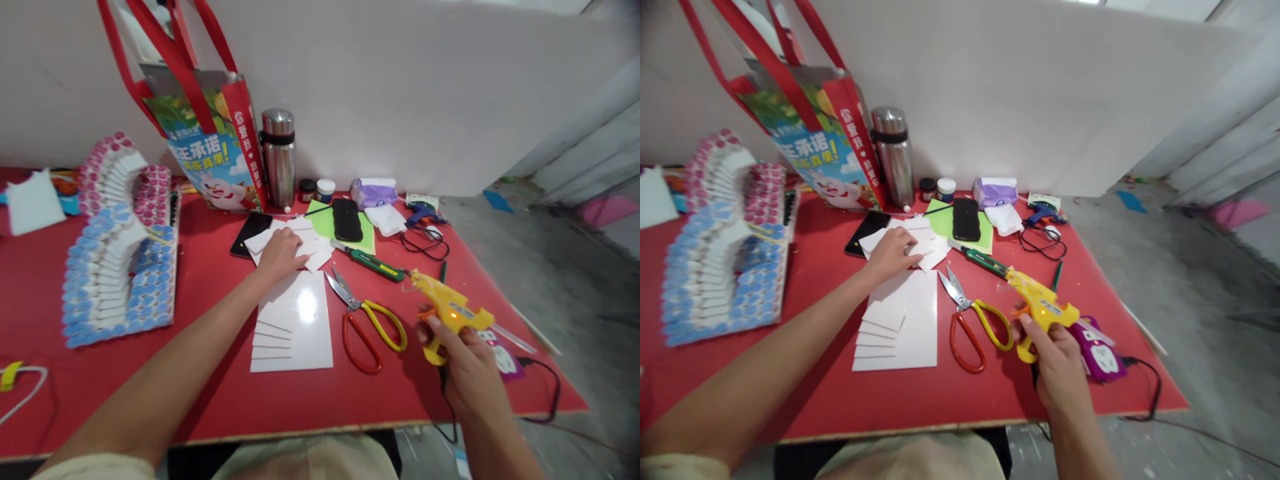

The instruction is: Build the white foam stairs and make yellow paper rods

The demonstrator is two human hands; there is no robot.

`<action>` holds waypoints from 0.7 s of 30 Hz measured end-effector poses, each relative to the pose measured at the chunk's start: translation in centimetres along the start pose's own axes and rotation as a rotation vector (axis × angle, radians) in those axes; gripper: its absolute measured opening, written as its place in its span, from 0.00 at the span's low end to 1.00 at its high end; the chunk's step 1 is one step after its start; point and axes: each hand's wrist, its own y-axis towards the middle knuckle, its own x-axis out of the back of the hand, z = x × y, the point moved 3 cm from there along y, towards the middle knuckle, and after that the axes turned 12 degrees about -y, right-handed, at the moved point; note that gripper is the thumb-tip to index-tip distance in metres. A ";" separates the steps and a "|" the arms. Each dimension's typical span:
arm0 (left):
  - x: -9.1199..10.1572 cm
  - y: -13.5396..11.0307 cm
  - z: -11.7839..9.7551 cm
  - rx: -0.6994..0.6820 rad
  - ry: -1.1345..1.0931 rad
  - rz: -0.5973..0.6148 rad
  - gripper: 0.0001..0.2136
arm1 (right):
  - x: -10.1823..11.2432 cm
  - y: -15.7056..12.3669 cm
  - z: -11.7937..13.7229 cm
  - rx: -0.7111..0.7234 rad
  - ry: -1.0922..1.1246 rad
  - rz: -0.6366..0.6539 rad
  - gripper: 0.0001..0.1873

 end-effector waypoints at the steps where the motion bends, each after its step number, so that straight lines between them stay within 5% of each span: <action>1: 0.0 0.0 0.0 0.000 -0.006 0.000 0.11 | -0.9 -0.1 0.5 -0.004 0.047 0.069 0.17; 9: 2.6 -2.6 -1.4 -0.009 -0.318 -0.105 0.11 | -7.3 1.1 6.1 -0.023 0.354 0.443 0.12; 16: 4.6 -7.4 -0.8 0.448 -1.505 -0.144 0.17 | -12.0 2.8 9.0 0.047 0.496 0.633 0.08; 21: 4.3 -9.0 -0.1 0.570 -1.857 -0.124 0.17 | -15.0 3.2 7.5 0.011 0.603 0.629 0.11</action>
